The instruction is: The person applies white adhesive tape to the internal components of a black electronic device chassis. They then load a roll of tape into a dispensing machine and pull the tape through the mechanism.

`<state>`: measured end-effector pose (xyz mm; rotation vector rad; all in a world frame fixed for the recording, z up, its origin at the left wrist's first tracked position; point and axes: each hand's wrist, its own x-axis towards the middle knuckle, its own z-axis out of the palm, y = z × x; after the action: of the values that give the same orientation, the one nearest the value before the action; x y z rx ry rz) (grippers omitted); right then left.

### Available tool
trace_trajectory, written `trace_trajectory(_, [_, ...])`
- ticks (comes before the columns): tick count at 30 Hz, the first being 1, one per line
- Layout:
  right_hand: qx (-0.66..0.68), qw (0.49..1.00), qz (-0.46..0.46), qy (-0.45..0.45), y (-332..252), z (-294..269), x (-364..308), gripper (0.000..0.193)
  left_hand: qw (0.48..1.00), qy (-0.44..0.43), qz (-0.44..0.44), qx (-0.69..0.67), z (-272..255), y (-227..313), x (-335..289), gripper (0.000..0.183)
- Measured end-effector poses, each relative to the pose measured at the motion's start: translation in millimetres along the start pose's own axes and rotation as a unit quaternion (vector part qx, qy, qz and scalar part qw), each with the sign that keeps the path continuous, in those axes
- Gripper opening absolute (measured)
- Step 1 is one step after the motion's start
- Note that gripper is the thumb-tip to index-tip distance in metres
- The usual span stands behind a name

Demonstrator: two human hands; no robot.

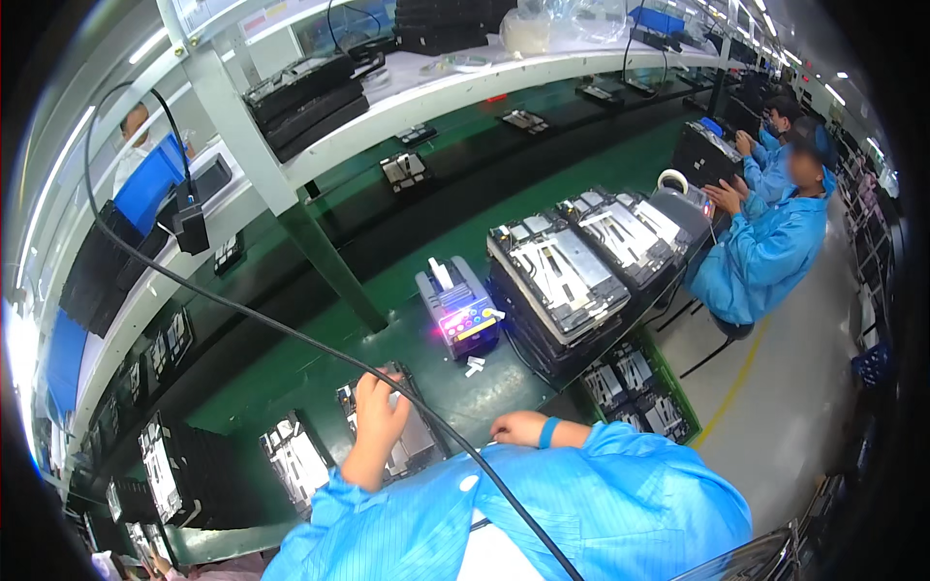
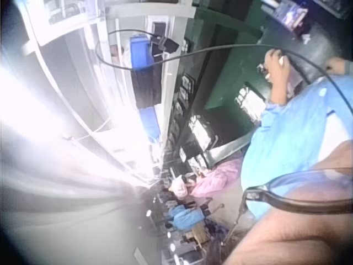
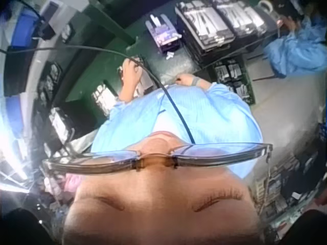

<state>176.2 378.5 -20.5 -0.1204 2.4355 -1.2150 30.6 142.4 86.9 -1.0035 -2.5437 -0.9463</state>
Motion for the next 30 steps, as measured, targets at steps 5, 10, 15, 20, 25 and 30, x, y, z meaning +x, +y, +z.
trace_trajectory(5, [0.124,0.983,0.029,0.134,-48,-44,-33,0.025,0.993,-0.098,0.022,-0.066,27,1,74,0.046])
trace_trajectory(10, [0.027,0.949,-0.071,0.306,-118,-128,-35,0.022,0.992,-0.116,-0.002,-0.043,79,-3,102,0.061])
trace_trajectory(15, [-0.185,0.937,0.034,0.296,-116,-210,69,0.018,0.985,-0.153,-0.036,-0.065,96,-13,93,0.063])
trace_trajectory(20, [-0.238,0.947,0.198,0.083,-74,-227,176,0.025,0.989,-0.140,-0.028,-0.046,95,-15,87,0.065])
trace_trajectory(25, [-0.243,0.948,0.191,0.079,-55,-224,198,0.028,0.987,-0.132,-0.065,-0.070,96,-11,88,0.059])
trace_trajectory(30, [-0.175,0.940,0.226,0.188,-50,-216,199,0.028,0.985,-0.134,-0.083,-0.066,96,-3,93,0.057])
